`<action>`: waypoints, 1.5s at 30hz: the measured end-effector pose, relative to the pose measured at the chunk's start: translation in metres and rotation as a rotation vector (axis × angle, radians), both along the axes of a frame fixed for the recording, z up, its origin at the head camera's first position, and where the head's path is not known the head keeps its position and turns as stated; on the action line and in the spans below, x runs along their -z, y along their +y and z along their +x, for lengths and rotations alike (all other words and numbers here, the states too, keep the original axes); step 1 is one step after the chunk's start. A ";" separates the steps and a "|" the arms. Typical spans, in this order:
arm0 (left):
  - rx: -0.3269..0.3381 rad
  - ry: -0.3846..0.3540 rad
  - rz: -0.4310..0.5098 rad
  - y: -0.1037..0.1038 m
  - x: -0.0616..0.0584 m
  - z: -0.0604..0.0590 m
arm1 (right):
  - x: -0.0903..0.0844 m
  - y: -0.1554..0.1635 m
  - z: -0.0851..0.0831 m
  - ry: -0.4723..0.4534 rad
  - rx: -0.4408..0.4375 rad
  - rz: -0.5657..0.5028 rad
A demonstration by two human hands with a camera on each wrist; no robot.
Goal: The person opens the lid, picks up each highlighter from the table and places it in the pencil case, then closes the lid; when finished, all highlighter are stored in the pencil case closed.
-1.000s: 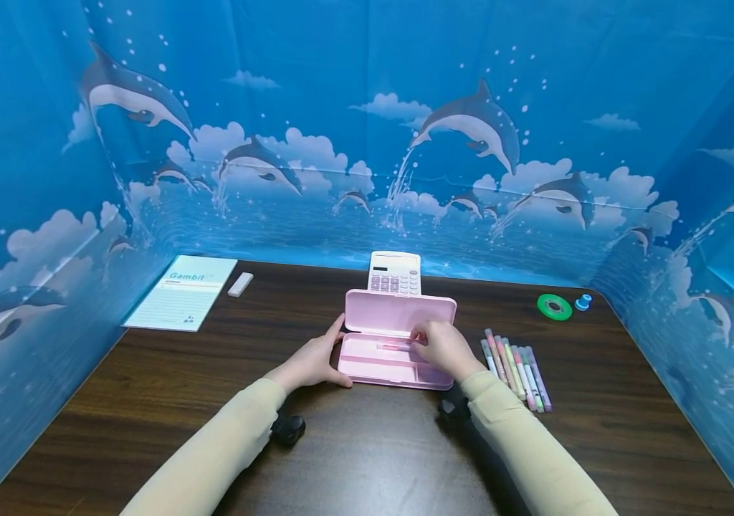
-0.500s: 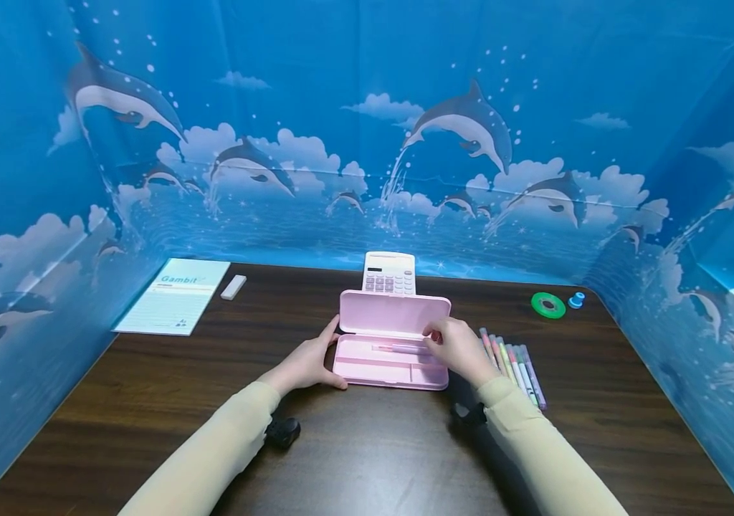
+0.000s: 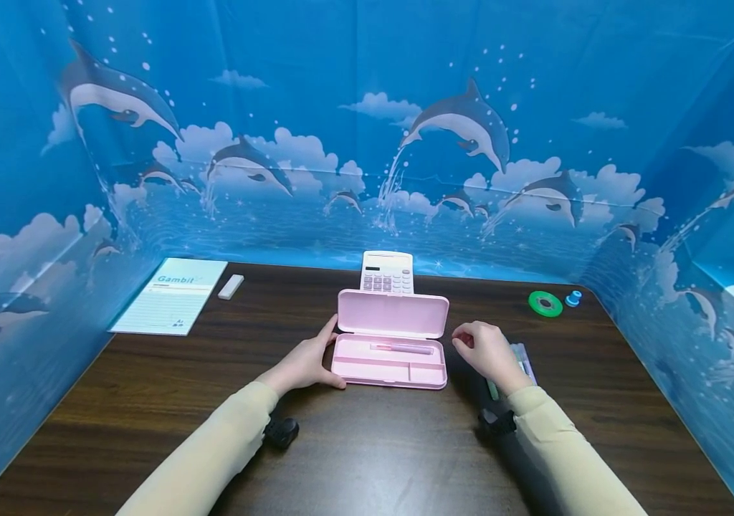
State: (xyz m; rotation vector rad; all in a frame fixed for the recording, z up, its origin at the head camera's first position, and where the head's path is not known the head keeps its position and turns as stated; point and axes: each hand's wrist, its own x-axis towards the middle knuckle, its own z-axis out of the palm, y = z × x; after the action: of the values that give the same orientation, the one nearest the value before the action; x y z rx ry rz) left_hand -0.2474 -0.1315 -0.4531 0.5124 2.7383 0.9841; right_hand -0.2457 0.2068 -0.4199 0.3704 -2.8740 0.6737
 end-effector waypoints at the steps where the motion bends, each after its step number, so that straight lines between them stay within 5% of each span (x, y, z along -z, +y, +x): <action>1: 0.000 0.002 0.001 0.000 0.000 0.000 | -0.001 0.004 0.000 -0.009 0.011 0.000; 23: 0.001 0.003 -0.006 0.001 0.001 0.000 | 0.013 0.096 0.024 -0.094 0.178 0.009; 45: 0.008 0.008 0.006 0.001 -0.003 0.001 | 0.021 0.115 0.026 -0.226 0.251 0.040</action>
State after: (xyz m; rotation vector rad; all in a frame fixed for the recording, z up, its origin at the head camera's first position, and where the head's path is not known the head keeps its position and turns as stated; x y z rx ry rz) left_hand -0.2461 -0.1302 -0.4500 0.5292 2.7387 0.9907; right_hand -0.2194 0.3214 -0.4407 -0.0687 -3.0745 0.6496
